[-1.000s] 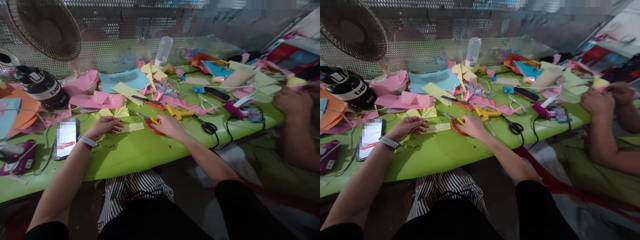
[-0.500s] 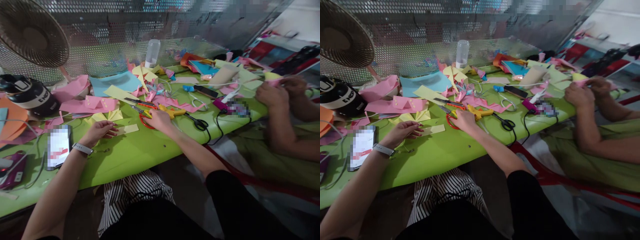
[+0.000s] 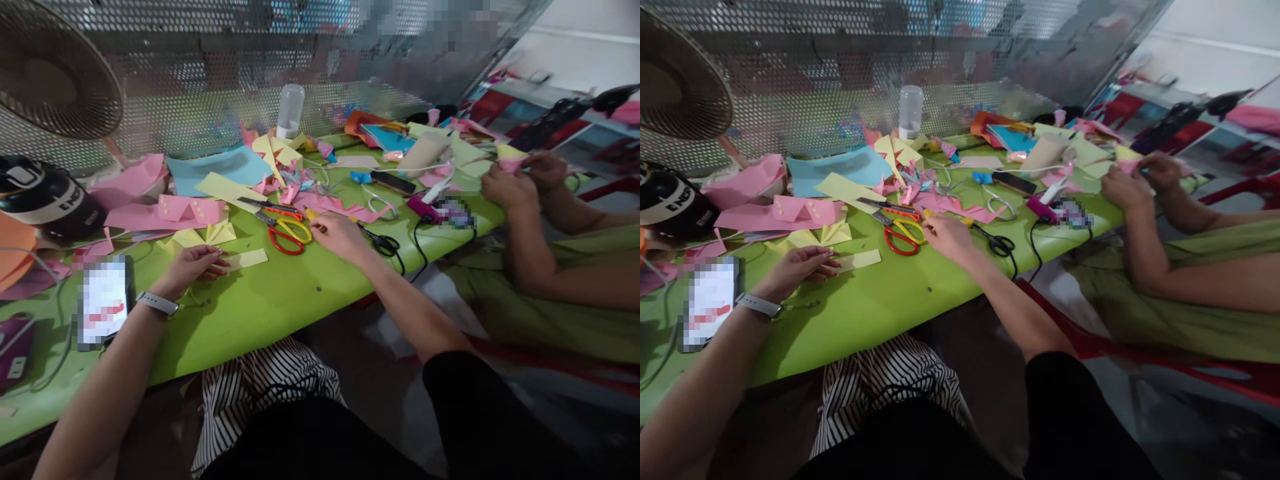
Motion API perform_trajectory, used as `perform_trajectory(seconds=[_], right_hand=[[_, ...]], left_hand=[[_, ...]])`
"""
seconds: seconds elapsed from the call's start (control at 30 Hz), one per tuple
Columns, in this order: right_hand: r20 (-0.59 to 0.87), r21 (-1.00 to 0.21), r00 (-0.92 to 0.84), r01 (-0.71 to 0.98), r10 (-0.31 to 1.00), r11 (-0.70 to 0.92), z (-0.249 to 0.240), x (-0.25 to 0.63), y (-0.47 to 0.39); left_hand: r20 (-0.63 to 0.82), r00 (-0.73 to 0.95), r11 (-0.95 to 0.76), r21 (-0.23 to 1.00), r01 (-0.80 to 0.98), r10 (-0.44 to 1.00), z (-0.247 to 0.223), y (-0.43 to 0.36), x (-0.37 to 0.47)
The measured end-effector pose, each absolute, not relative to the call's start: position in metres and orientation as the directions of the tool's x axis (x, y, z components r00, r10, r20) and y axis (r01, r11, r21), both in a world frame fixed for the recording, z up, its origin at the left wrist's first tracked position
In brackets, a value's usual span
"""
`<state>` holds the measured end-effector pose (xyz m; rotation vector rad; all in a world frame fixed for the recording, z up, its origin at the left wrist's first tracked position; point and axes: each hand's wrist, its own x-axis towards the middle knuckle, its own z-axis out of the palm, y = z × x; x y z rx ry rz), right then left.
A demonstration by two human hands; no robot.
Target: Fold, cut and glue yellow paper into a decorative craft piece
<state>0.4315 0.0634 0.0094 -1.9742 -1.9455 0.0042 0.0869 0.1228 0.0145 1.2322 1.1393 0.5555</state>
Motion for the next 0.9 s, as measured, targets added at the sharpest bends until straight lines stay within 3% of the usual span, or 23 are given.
perform_trajectory(seconds=[0.13,0.23,0.53,0.6,0.73,0.8,0.9], right_hand=[[0.198,-0.197,0.270,0.953,0.942,-0.231,0.020,0.497,0.031],[0.023,-0.172,0.421,0.895,0.907,-0.411,0.023,0.552,0.013],[-0.224,-0.327,0.352,0.852,0.909,-0.410,0.010,0.601,0.030],[-0.166,-0.275,0.359,0.878,0.919,-0.392,0.015,0.601,0.036],[0.152,-0.105,0.447,0.894,0.882,-0.435,0.034,0.594,0.036],[0.262,-0.106,0.491,0.870,0.831,-0.481,0.045,0.587,0.030],[0.377,-0.223,0.493,0.870,0.784,-0.440,0.055,0.572,0.021]], left_hand=[[-0.358,0.395,0.283,0.930,0.237,0.846,0.014,0.124,0.087],[-0.361,0.388,0.287,0.928,0.237,0.848,0.015,0.125,0.088],[-0.362,0.375,0.287,0.927,0.241,0.854,0.015,0.124,0.088],[-0.358,0.377,0.282,0.928,0.242,0.854,0.015,0.124,0.088],[-0.350,0.376,0.275,0.931,0.238,0.858,0.014,0.123,0.087],[-0.340,0.374,0.273,0.936,0.223,0.863,0.014,0.122,0.087],[-0.341,0.367,0.291,0.939,0.184,0.866,0.015,0.121,0.087]])
